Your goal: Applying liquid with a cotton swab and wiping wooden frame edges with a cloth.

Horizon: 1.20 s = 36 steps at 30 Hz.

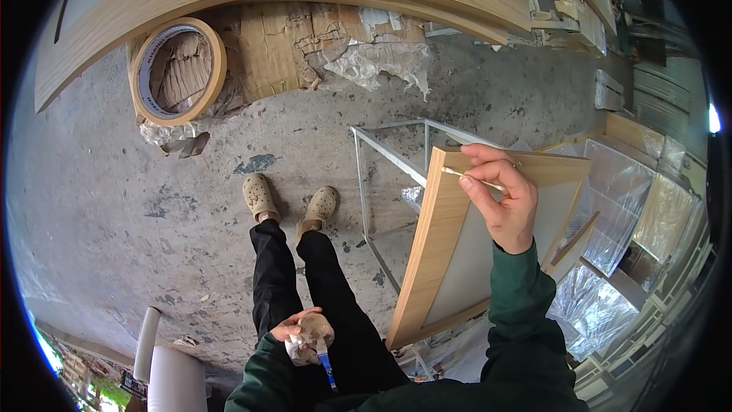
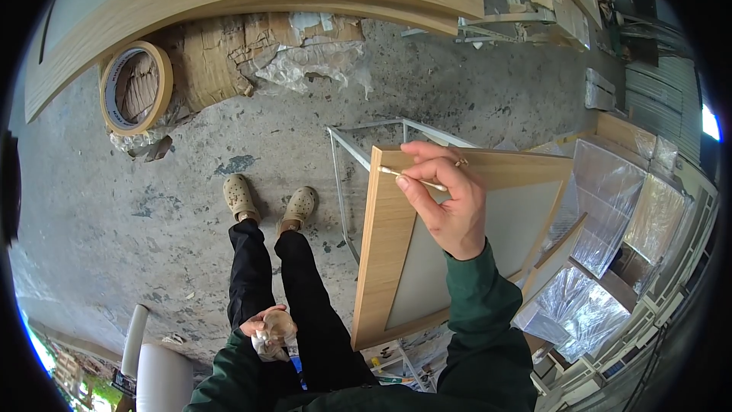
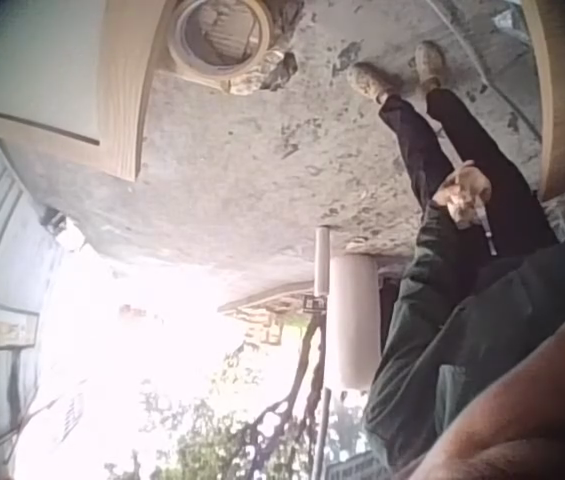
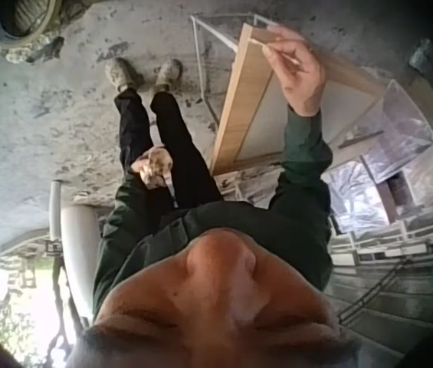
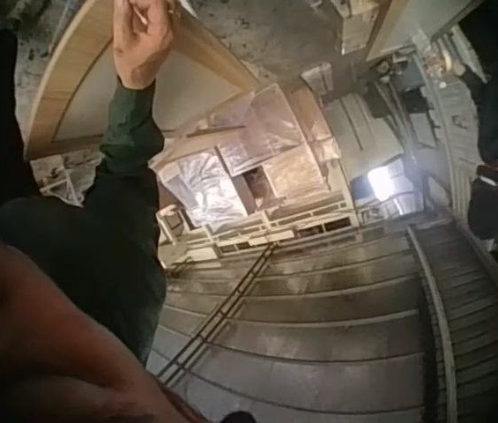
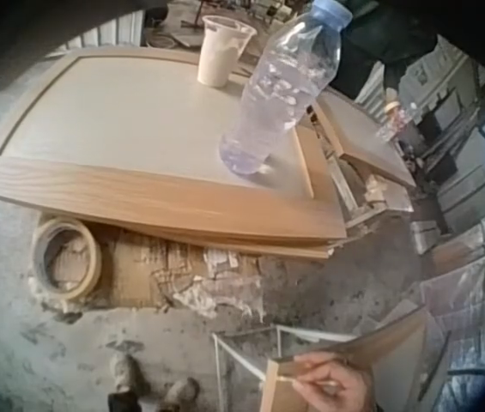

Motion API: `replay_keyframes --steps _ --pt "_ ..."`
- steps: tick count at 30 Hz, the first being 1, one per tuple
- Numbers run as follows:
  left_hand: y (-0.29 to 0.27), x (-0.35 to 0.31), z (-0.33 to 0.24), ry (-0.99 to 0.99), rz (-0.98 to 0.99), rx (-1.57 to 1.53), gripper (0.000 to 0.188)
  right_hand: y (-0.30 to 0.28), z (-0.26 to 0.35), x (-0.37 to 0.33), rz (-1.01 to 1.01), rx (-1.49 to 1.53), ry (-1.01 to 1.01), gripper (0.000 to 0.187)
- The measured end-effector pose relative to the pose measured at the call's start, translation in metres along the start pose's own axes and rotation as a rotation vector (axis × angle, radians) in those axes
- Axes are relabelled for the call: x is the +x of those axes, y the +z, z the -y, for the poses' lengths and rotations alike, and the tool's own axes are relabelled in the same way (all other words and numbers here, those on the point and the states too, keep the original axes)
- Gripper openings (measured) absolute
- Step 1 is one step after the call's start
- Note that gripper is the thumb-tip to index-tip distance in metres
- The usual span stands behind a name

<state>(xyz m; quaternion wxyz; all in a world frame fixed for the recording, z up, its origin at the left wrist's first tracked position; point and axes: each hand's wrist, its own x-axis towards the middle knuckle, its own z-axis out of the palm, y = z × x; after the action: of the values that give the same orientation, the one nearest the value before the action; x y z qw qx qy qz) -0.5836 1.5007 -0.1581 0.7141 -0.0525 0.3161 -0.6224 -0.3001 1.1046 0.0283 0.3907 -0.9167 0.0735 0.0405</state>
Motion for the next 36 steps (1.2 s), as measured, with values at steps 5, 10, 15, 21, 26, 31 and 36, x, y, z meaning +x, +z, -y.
replay_keyframes --steps 5,10,15,21,26,31,36 --pt "0.010 0.002 -0.001 0.016 -0.020 -0.024 0.077 0.000 0.000 0.001 0.008 0.006 0.006 0.007" --pt "0.020 0.005 -0.002 0.035 -0.059 -0.131 0.081 0.000 -0.002 0.004 -0.011 0.027 0.038 0.007" --pt "0.018 0.006 -0.001 0.026 -0.026 -0.151 0.082 0.003 -0.003 0.006 -0.034 0.093 0.082 0.006" --pt "0.019 0.008 0.001 0.034 0.011 -0.170 0.079 0.002 -0.004 0.005 -0.067 0.165 0.140 0.005" --pt "0.025 0.006 0.000 0.057 0.060 -0.235 0.076 0.003 -0.001 0.003 -0.043 0.188 0.164 0.005" --pt "0.089 0.020 -0.048 0.124 0.359 -0.006 0.066 0.001 0.003 -0.004 -0.228 0.553 0.303 0.007" --pt "0.192 0.044 -0.118 0.345 0.537 0.268 0.071 0.035 0.041 -0.016 -0.352 1.116 0.299 0.013"
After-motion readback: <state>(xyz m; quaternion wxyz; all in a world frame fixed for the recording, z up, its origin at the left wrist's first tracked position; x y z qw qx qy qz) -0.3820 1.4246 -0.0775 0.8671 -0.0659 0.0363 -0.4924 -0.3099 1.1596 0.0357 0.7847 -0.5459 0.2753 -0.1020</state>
